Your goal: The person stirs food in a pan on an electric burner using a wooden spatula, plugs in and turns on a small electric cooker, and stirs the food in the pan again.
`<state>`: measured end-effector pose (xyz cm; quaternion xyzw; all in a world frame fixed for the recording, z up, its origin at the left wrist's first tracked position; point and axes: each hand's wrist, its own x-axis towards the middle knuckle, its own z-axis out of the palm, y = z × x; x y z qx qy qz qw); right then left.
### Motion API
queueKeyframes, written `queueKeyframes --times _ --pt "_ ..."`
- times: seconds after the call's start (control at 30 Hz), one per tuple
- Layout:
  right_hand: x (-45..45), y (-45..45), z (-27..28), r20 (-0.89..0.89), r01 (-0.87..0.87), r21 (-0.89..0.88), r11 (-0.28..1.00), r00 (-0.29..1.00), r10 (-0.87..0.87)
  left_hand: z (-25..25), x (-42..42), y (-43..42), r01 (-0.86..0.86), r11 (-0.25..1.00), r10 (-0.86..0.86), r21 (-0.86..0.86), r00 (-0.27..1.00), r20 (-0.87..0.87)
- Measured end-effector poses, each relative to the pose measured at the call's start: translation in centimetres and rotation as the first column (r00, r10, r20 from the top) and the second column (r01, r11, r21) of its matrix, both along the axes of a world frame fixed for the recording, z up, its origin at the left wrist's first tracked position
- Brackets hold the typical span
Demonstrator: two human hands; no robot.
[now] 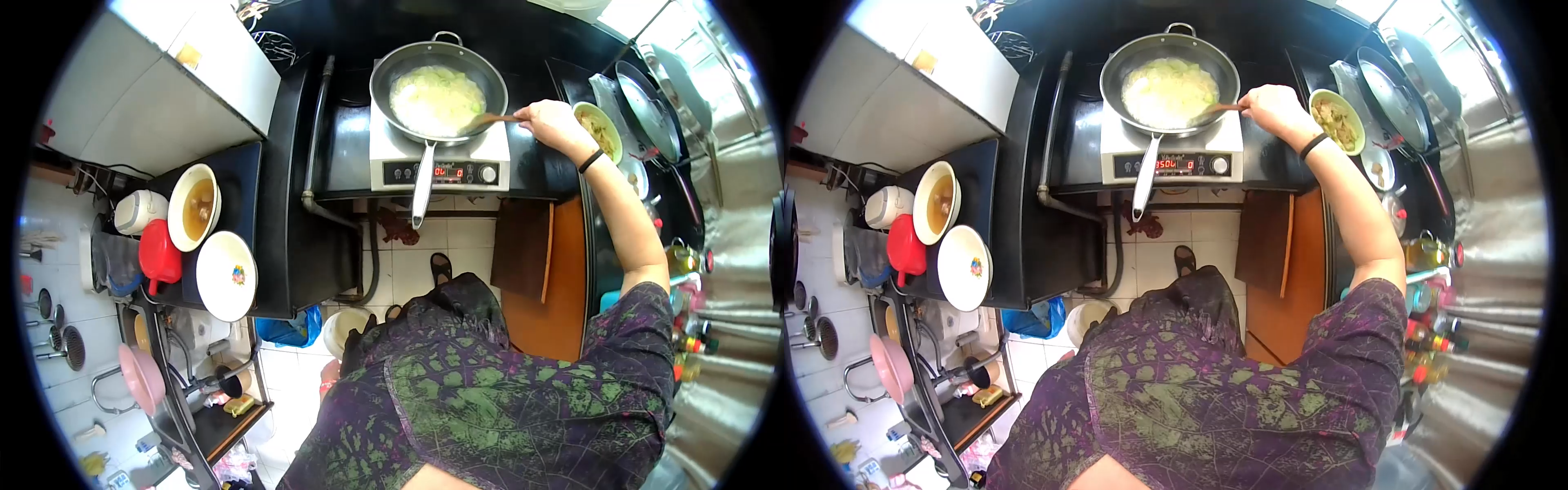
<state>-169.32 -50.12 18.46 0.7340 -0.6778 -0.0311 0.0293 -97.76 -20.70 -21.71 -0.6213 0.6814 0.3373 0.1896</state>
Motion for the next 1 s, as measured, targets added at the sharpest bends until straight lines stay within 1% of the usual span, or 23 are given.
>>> queueKeyframes --times 0.03,0.07,0.13,0.2,0.23,0.27,0.37,0.4,0.43,0.47,0.5,0.53,0.57,0.6,0.63,0.67,0.73,0.77,0.83,0.87,0.93,0.97,1.0 --pt "0.7 -0.8 1.2 -0.072 0.009 0.069 0.998 0.997 -0.004 -0.7 -0.5 0.7 -0.004 1.0 0.004 -0.015 1.0 -0.01" --pt "-0.4 -2.0 -0.1 -0.072 -0.036 0.033 0.999 0.997 0.038 -1.1 -1.1 1.3 -0.008 1.0 0.008 -0.029 1.0 -0.014" --pt "-1.0 -4.0 -2.2 -0.066 -0.083 0.07 0.994 0.994 0.088 -1.4 -2.5 2.6 -0.007 0.999 0.006 -0.049 1.0 -0.026" --pt "-2.0 -6.0 -6.6 0.017 -0.129 -0.034 0.991 0.991 0.129 -1.8 -3.9 3.4 -0.005 0.998 0.003 -0.07 1.0 -0.029" --pt "-1.9 -6.9 -7.1 0.086 -0.118 -0.084 0.989 0.988 0.126 -1.7 -4.9 3.4 -0.009 0.997 0.007 -0.073 1.0 -0.029" --pt "-1.5 -7.6 -7.7 0.158 -0.105 -0.128 0.986 0.979 0.125 -1.4 -5.9 3.7 -0.021 0.997 0.019 -0.072 1.0 -0.021" --pt "-1.0 -10.4 -8.9 0.257 0.064 -0.025 0.998 0.965 -0.055 0.3 -8.2 4.2 -0.042 0.996 0.043 -0.079 0.999 0.005" --pt "-1.1 -11.3 -9.3 0.26 0.061 -0.024 0.998 0.964 -0.053 0.2 -8.5 4.2 -0.049 0.996 0.044 -0.079 0.997 -0.063" --pt "-1.3 -12.0 -9.8 0.34 0.121 -0.012 0.993 0.934 -0.109 0.3 -8.6 4.3 -0.053 0.996 0.043 -0.077 0.99 -0.132" --pt "-1.5 -12.7 -10.2 0.415 0.18 0.005 0.984 0.895 -0.166 0.3 -8.5 4.3 -0.053 0.996 0.043 -0.073 0.991 -0.13" --pt "-1.7 -13.2 -10.5 0.479 0.214 0.014 0.977 0.856 -0.194 -0.3 -8.1 4.2 -0.032 0.998 0.023 -0.063 0.989 -0.143" --pt "-1.8 -13.2 -10.5 0.478 0.213 0.018 0.977 0.856 -0.196 -1.0 -7.7 4.2 -0.014 0.999 0.005 -0.051 0.987 -0.159" --pt "-1.8 -13.2 -10.1 0.501 0.22 -0.029 0.975 0.847 -0.176 -2.7 -6.9 4.8 -0.016 0.999 0.008 -0.049 0.987 -0.16" --pt "-2.0 -13.4 -9.5 0.522 0.228 -0.081 0.97 0.839 -0.153 -4.4 -6.3 5.3 -0.525 0.826 0.55 0.207 0.667 -0.503" --pt "-2.1 -13.3 -8.8 0.513 0.261 -0.058 0.964 0.836 -0.195 -4.8 -6.0 5.5 -0.708 0.401 0.83 0.581 0.011 -0.558" --pt "-2.2 -13.2 -7.9 0.515 0.249 -0.069 0.966 0.838 -0.179 -5.0 -5.8 5.1 -0.708 0.4 0.83 0.582 0.01 -0.558" --pt "-2.2 -13.5 -7.6 0.433 0.278 -0.077 0.958 0.875 -0.219 -5.1 -5.7 2.6 -0.787 0.106 0.948 0.608 -0.104 -0.3" --pt "-2.1 -13.9 -7.8 0.429 0.277 -0.079 0.958 0.876 -0.218 -4.8 -5.9 1.6 -0.784 0.107 0.948 0.611 -0.105 -0.301" --pt "-1.4 -14.6 -9.2 0.33 0.207 0.005 0.978 0.923 -0.197 -2.7 -6.8 0.4 -0.761 0.075 0.973 0.644 -0.085 -0.214" --pt "-0.9 -15.1 -10.7 0.237 0.179 0.058 0.982 0.953 -0.188 -1.7 -7.4 -0.2 -0.749 0.06 0.982 0.659 -0.073 -0.172" --pt "2.3 -12.1 -8.9 0.202 -0.029 -0.015 0.999 0.979 0.032 -1.2 -7.8 -1.1 -0.733 0.097 0.984 0.673 -0.031 -0.176" --pt "2.4 -10.7 -8.1 0.198 -0.026 -0.013 1.0 0.98 0.028 -1.2 -7.8 -1.2 -0.728 0.136 0.98 0.672 0.0 -0.198" --pt "2.2 -9.3 -7.4 0.243 -0.11 -0.051 0.993 0.963 0.119 -1.4 -7.8 -1.4 -0.724 0.178 0.974 0.666 0.034 -0.223"
